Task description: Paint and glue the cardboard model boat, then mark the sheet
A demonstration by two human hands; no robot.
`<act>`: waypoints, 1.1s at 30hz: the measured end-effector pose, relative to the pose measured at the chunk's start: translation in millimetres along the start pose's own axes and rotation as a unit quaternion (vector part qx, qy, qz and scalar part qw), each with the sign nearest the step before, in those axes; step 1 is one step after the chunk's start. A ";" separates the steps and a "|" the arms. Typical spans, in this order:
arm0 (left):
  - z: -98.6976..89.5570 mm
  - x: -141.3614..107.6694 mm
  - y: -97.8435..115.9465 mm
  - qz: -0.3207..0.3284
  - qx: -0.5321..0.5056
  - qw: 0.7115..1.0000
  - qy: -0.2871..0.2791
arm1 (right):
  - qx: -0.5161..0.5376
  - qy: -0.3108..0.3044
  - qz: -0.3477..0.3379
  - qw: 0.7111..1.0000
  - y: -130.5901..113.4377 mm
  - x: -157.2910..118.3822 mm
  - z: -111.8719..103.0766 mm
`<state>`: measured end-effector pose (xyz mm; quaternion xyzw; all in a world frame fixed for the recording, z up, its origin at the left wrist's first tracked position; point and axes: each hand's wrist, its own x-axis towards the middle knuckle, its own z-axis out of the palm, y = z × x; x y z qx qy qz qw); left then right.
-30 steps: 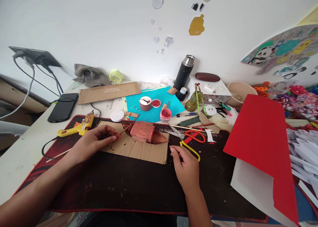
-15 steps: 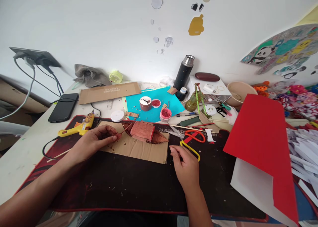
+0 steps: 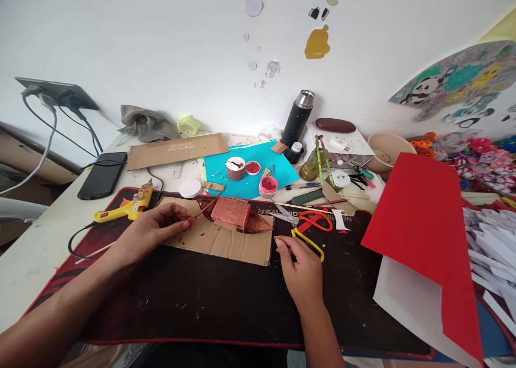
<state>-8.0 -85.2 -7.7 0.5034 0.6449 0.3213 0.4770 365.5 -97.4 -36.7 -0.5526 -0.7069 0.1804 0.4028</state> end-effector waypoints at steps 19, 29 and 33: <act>-0.4 2.1 -4.6 -0.003 0.008 1.000 -0.008 | 0.002 0.001 -0.003 1.000 -1.6 0.7 -0.5; -0.4 1.6 -4.7 -0.008 0.006 1.000 -0.008 | 0.002 0.002 -0.010 1.000 -1.8 1.1 -0.9; -0.2 1.2 -1.9 -0.008 0.016 1.000 -0.006 | 0.004 0.001 -0.003 1.000 -2.1 0.8 -0.6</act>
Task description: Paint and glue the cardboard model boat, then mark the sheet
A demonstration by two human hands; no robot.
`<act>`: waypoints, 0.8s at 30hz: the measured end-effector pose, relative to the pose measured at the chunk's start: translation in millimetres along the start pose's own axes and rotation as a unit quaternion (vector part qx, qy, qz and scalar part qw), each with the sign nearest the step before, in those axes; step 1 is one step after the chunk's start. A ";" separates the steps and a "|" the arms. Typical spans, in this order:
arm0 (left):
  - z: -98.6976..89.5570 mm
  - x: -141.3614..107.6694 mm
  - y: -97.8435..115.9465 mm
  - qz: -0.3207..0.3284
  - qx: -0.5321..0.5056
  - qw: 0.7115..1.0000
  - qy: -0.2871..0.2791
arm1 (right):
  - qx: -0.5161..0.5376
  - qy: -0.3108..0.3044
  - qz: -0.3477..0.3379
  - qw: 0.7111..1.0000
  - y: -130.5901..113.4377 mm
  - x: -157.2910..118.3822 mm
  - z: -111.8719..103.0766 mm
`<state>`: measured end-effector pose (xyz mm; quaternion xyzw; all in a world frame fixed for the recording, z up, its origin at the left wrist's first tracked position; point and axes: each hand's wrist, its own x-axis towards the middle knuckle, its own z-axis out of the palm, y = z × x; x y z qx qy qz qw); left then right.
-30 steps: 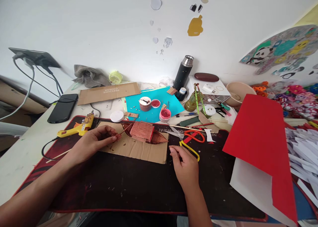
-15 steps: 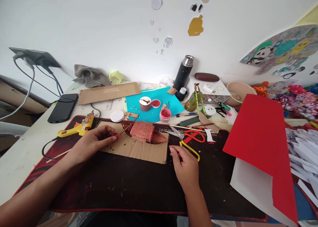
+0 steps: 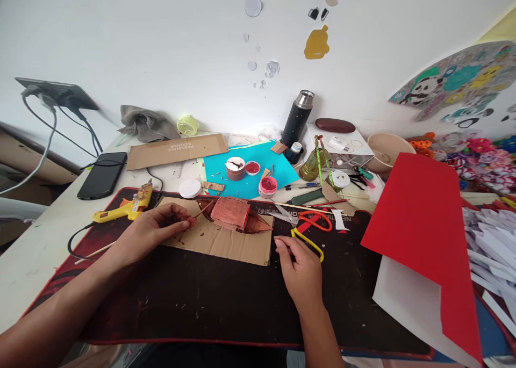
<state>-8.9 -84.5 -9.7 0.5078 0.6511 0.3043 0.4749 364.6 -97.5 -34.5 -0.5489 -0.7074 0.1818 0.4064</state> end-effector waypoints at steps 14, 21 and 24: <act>-0.2 0.1 -0.7 0.006 -0.008 1.000 -0.002 | 0.008 -0.008 0.032 0.999 2.3 -1.9 1.1; 0.5 -0.3 1.3 0.008 -0.004 1.000 0.005 | 0.006 -0.012 0.029 1.000 1.1 -0.9 0.1; -0.2 0.0 -0.7 0.010 -0.003 1.000 0.002 | 0.005 -0.014 0.024 1.000 1.3 -1.0 0.0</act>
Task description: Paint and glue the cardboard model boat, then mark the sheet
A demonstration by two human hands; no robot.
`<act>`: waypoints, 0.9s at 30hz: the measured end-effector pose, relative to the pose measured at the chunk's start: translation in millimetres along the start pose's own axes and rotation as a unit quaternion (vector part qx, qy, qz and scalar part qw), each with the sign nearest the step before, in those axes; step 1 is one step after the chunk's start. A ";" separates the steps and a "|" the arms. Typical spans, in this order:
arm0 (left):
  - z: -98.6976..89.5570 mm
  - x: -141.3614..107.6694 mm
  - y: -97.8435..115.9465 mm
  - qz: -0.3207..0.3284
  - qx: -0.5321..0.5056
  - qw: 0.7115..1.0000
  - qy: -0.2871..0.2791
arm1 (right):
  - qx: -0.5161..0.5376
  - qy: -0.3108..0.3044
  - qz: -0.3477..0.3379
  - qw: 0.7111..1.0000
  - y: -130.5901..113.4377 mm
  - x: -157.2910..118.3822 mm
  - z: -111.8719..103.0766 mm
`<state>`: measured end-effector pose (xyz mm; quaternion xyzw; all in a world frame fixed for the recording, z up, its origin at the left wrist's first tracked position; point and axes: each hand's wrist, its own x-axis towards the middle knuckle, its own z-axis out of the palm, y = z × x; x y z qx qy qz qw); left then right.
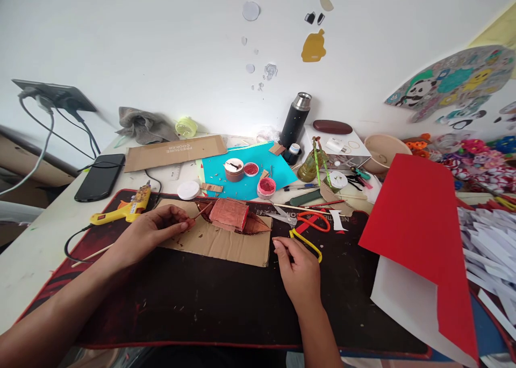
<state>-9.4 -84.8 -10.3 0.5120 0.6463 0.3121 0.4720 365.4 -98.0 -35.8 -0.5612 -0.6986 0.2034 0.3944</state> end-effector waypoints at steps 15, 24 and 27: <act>0.2 -0.4 3.9 -0.003 0.006 1.000 -0.002 | 0.001 -0.002 0.002 1.000 1.4 0.2 -0.7; 0.8 -1.7 6.9 0.001 0.013 1.000 0.003 | 0.008 0.002 0.008 1.000 0.7 0.2 0.2; 1.2 -2.4 9.8 0.004 0.009 1.000 0.002 | 0.006 0.006 0.006 1.000 0.4 -0.2 0.7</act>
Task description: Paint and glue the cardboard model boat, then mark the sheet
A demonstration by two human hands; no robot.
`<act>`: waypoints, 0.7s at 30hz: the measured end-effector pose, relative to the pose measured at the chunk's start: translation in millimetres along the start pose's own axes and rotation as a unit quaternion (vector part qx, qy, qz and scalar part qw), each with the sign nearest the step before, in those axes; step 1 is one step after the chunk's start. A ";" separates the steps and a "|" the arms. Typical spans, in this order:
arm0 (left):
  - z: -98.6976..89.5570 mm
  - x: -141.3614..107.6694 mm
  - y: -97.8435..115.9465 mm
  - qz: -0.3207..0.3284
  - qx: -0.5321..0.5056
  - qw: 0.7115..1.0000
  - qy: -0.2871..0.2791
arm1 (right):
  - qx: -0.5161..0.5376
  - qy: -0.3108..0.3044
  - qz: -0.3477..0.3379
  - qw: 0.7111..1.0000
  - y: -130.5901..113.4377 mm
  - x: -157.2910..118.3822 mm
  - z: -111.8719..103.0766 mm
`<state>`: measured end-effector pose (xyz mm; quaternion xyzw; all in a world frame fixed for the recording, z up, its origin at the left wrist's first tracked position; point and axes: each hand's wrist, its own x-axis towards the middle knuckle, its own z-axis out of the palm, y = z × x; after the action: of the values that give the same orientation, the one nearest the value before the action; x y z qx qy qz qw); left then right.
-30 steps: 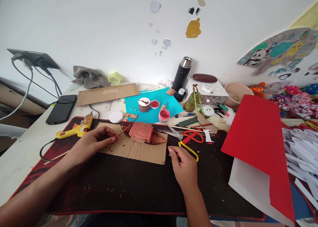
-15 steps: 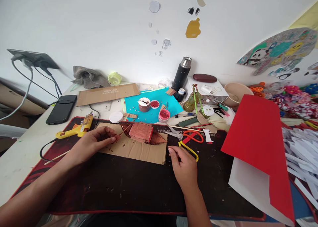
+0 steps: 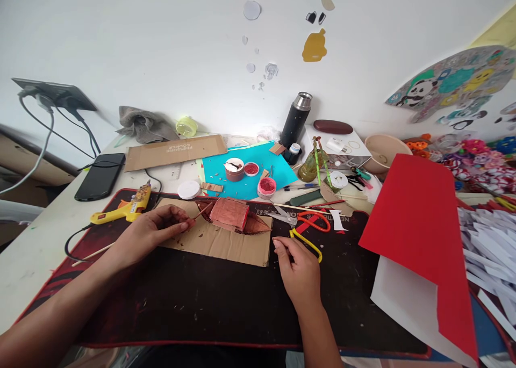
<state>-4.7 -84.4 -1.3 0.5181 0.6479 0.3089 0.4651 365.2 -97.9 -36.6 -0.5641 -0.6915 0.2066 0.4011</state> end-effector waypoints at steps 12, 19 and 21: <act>-0.2 -0.4 -2.6 -0.006 -0.004 1.000 0.000 | 0.005 0.011 0.015 1.000 -1.6 0.1 -0.8; 0.5 -3.1 -1.9 0.009 -0.039 0.999 -0.002 | 0.038 0.077 0.069 0.994 -10.2 -5.9 -6.1; 0.7 -7.7 1.1 0.016 -0.059 0.998 -0.007 | 0.046 0.084 0.079 0.992 -21.2 -6.6 -12.2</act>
<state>-3.3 -91.5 1.6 0.5017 0.6170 0.3506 0.4947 362.1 -112.2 -15.8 -0.6134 -0.5982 0.2214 0.4656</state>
